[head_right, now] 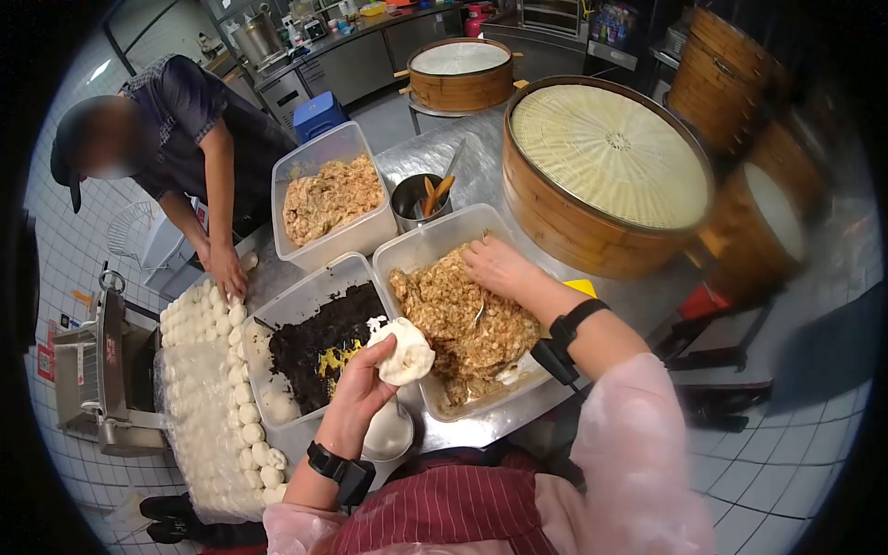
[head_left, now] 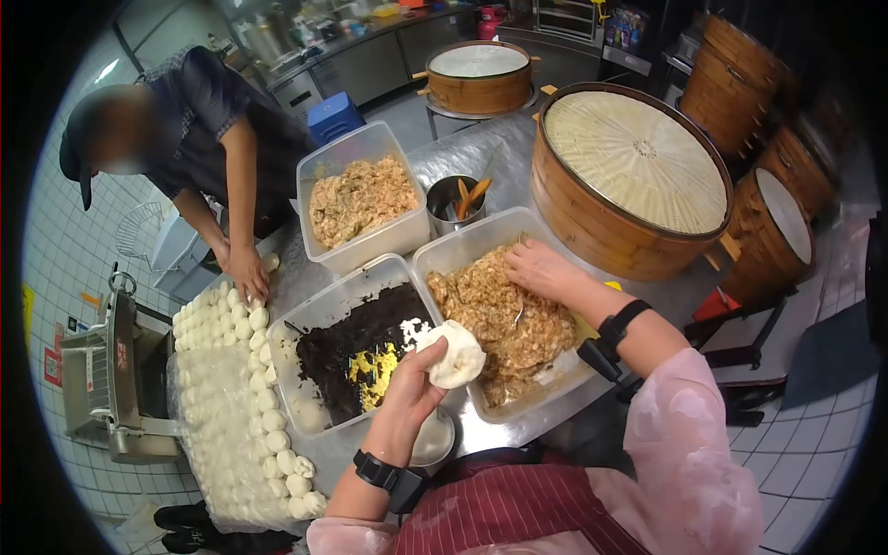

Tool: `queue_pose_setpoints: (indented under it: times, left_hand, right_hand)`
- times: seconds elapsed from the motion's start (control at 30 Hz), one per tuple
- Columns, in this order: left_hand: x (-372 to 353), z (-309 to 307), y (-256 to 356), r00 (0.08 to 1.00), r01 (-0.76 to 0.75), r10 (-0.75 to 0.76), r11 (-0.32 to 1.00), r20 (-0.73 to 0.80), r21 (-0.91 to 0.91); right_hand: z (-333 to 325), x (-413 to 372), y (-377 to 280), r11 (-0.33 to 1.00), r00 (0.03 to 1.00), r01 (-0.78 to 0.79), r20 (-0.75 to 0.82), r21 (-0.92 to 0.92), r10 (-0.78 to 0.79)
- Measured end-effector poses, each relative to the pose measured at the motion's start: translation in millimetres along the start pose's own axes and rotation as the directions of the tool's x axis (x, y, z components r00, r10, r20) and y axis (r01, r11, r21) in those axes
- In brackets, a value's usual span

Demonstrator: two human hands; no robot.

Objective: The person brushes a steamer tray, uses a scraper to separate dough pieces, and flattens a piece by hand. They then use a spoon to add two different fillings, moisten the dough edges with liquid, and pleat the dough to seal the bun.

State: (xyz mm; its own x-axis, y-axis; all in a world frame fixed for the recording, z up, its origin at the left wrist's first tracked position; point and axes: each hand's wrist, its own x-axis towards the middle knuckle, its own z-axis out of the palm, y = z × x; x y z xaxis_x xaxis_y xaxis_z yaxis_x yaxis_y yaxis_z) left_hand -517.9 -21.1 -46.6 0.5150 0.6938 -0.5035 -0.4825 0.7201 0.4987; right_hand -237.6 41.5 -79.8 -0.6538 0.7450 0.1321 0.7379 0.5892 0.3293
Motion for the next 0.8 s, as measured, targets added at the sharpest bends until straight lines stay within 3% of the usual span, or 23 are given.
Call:
queue_pose_setpoints:
  times: [0.13,0.2,0.3,0.43,0.53,0.57,0.6,0.63,0.7,0.73,0.8]
  left_hand:
    - [1,-2,-2,0.999,-0.020,0.019,1.000,-0.041,-0.009]
    - [-1,-3,0,0.999,-0.017,0.016,1.000,-0.042,-0.022]
    - [-1,0,3,0.998,-0.013,0.011,0.999,-0.062,-0.042]
    - [6,-5,5,0.997,-0.051,0.046,0.996,-0.066,-0.072]
    - [4,-8,8,0.998,-0.028,0.024,0.997,-0.063,-0.070]
    - [3,-5,10,0.998,-0.030,0.026,0.996,-0.051,-0.083]
    - [2,-3,12,0.999,-0.030,0.026,0.995,-0.035,-0.095]
    - [3,-3,12,0.999,-0.024,0.021,0.996,-0.035,-0.087]
    - [0,4,19,0.999,-0.008,0.005,0.998,-0.045,-0.056]
    - [0,6,19,0.998,0.005,-0.006,1.000,-0.055,-0.026]
    - [6,-1,18,0.999,0.026,-0.026,0.999,-0.018,-0.026]
  right_hand:
    - [10,10,7,0.990,0.993,0.097,0.085,-0.105,-0.088]
    - [-1,11,11,0.934,0.956,0.289,0.122,-0.211,-0.268]
    - [2,15,17,0.932,0.935,0.342,0.145,-0.121,-0.324]
    - [-7,17,24,0.877,0.887,0.459,0.122,-0.145,-0.445]
    - [-40,10,27,0.862,0.860,0.506,0.072,-0.011,-0.504]
    - [-59,5,19,0.945,0.893,0.309,0.306,0.111,-0.328]
    - [-74,-1,11,0.982,0.827,0.072,0.540,0.173,-0.156]
    - [-84,-10,3,0.982,0.826,0.069,0.542,0.175,-0.155]
    - [-97,-30,-11,0.960,0.851,-0.185,0.523,0.211,0.049]
    - [-97,-40,-16,0.958,0.843,-0.200,0.534,0.208,0.060]
    - [-98,-55,-21,0.892,0.909,-0.308,0.379,0.330,0.173]
